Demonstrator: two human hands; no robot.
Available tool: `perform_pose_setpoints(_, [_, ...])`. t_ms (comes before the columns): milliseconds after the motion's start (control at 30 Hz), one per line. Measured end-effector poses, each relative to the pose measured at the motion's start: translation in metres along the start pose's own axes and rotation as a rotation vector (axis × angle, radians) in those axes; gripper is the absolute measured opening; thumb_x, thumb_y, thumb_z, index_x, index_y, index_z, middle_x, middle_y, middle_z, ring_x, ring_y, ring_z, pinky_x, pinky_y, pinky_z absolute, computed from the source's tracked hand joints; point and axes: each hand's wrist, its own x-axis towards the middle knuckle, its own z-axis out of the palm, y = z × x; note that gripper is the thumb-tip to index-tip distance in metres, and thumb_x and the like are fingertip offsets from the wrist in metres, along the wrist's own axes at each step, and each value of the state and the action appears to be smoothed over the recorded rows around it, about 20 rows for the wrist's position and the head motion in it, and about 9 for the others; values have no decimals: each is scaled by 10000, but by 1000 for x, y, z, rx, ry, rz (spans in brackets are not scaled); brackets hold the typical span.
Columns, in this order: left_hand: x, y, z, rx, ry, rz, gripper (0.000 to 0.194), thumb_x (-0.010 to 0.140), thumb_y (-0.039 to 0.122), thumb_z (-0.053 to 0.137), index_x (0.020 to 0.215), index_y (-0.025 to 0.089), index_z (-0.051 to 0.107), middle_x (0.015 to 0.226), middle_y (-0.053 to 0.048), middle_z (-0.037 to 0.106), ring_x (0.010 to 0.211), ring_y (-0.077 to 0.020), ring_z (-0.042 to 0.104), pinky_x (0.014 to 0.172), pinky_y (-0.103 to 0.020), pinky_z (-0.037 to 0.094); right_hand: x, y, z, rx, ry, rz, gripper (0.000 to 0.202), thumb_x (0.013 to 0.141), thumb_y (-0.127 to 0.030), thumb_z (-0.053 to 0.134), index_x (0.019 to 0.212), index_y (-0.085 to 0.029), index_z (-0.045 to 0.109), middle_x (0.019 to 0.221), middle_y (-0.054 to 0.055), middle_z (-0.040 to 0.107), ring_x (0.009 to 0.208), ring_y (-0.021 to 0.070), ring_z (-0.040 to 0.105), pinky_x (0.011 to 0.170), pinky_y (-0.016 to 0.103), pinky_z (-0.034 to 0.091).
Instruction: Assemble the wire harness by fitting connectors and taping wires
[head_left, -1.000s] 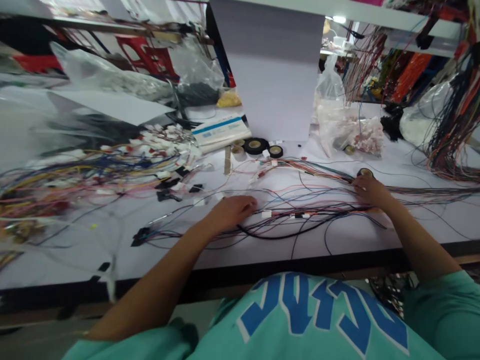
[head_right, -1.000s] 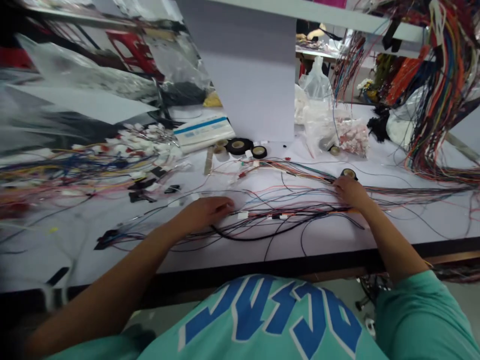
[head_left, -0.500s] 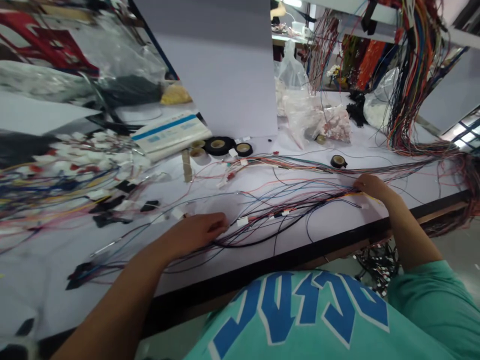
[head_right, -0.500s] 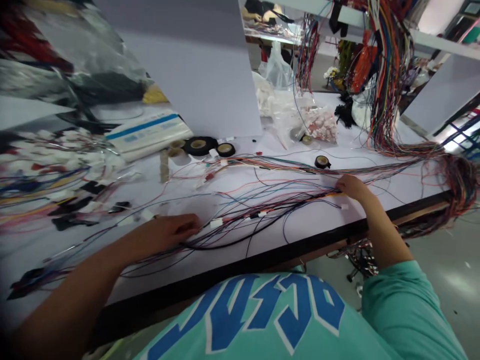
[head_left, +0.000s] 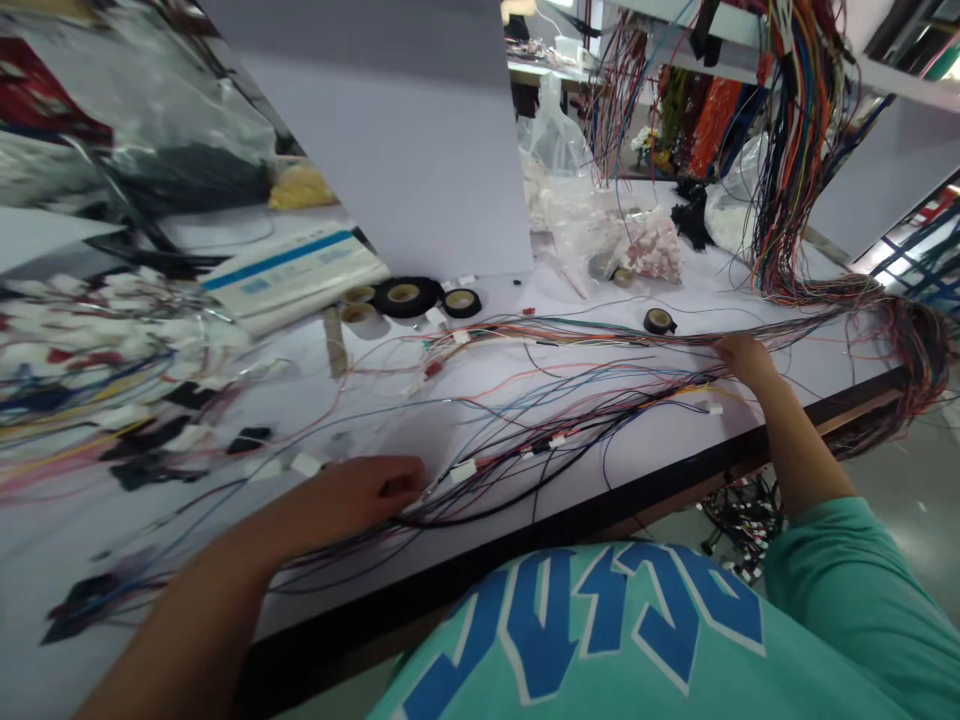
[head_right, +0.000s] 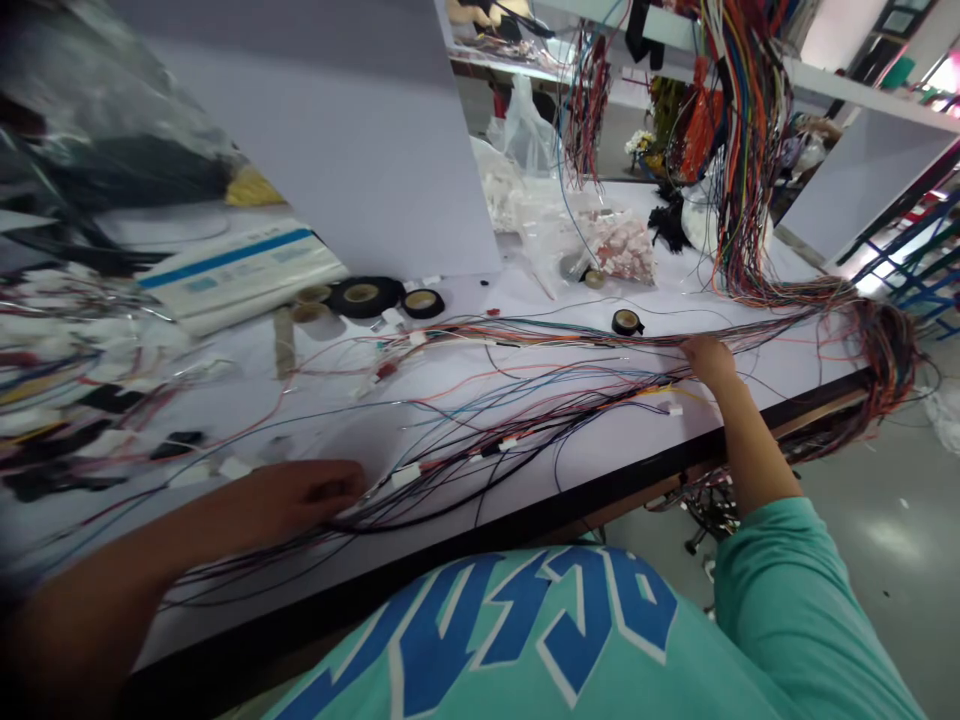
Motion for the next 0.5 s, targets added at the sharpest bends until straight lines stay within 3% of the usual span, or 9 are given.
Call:
perform_pose_setpoints(300, [2, -4, 2, -17, 39, 22, 331, 644, 471, 248, 673, 210, 449, 708, -36, 576, 719, -219, 534, 665, -290, 356, 27, -47, -10, -44, 50, -182, 283, 880, -207, 410, 941, -143, 679, 1025, 144, 669, 994, 230, 591, 814, 308, 404])
perform_pose_setpoints(500, [0, -3, 1, -85, 90, 46, 282, 670, 439, 323, 643, 205, 477, 668, -29, 585, 703, -212, 528, 638, -269, 356, 29, -48, -15, 34, 82, -172, 278, 857, -191, 398, 877, -125, 667, 967, 157, 673, 902, 233, 610, 721, 290, 416])
